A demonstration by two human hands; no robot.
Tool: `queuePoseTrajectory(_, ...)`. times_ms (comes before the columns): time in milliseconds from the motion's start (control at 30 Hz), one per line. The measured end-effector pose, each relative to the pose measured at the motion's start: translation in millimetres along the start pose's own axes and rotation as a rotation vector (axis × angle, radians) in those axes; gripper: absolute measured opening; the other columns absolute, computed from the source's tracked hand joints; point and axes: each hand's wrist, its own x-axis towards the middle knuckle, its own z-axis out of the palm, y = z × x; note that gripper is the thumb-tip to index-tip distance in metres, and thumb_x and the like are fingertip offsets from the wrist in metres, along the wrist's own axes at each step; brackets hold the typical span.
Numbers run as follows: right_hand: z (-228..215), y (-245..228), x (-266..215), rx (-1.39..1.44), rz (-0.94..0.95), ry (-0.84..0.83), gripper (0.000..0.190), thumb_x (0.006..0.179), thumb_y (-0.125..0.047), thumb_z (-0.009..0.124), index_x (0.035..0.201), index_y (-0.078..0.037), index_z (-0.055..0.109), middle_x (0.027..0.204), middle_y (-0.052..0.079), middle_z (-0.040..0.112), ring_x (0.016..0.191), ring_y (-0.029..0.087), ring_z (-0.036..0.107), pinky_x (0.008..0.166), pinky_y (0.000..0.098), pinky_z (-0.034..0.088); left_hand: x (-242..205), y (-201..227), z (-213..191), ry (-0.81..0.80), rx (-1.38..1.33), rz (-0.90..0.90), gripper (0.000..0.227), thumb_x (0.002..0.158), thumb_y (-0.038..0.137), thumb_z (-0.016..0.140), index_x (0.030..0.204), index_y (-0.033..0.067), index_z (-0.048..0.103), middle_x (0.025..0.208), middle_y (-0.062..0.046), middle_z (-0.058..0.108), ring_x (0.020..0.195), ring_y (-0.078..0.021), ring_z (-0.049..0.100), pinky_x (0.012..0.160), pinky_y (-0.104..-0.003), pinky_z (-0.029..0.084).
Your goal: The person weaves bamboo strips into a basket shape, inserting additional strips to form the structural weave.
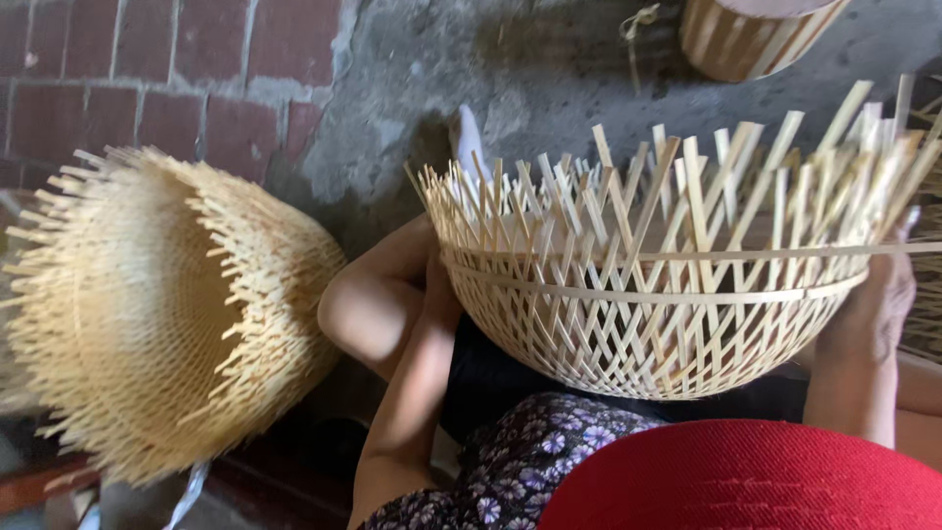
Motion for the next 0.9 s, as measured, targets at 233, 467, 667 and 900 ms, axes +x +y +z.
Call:
queuePoseTrajectory(233, -13, 0, 0, -0.498, -0.395, -0.075, 0.066, 0.12, -0.049, 0.02, 0.141, 0.001, 0.057, 0.126, 0.021, 0.066, 0.11, 0.026, 0.065, 0.093, 0.0389, 0.054, -6, 14, 5, 0.069, 0.091, 0.06, 0.046, 0.112, 0.028, 0.048, 0.153, 0.0079, 0.039, 0.146, -0.013, 0.047, 0.136, -0.022, 0.046, 0.118, -0.041, 0.038)
queuePoseTrajectory(467, -18, 26, 14, -0.063, -0.211, -0.142, 0.064, 0.119, -0.049, 0.032, 0.153, 0.002, 0.051, 0.128, 0.014, 0.066, 0.11, 0.018, 0.065, 0.092, 0.0313, 0.055, -85, 73, 47, 0.171, 0.114, 1.175, 0.041, 0.113, 0.025, 0.057, 0.148, 0.0078, 0.046, 0.138, -0.01, 0.056, 0.127, -0.0212, 0.056, 0.116, -0.039, 0.047)
queuePoseTrajectory(667, -35, 66, 33, -0.013, -0.219, -0.149, 0.061, 0.12, -0.048, 0.038, 0.15, 0.004, 0.049, 0.125, 0.013, 0.067, 0.103, 0.014, 0.066, 0.086, 0.0253, 0.056, -137, 105, 111, -0.25, 0.639, 1.359, 0.062, 0.101, 0.039, 0.072, 0.149, 0.012, 0.045, 0.122, -0.006, 0.064, 0.108, -0.0148, 0.059, 0.101, -0.03, 0.051)
queuePoseTrajectory(900, -40, 61, 33, -0.017, -0.267, -0.078, 0.046, 0.112, -0.041, 0.051, 0.136, -0.002, 0.059, 0.107, 0.009, 0.066, 0.085, 0.013, 0.062, 0.07, 0.0234, 0.052, -140, 119, 116, -0.302, 0.664, 1.282, 0.074, 0.099, 0.031, 0.078, 0.157, 0.0124, 0.036, 0.127, 0.001, 0.062, 0.107, -0.0136, 0.055, 0.102, -0.032, 0.045)
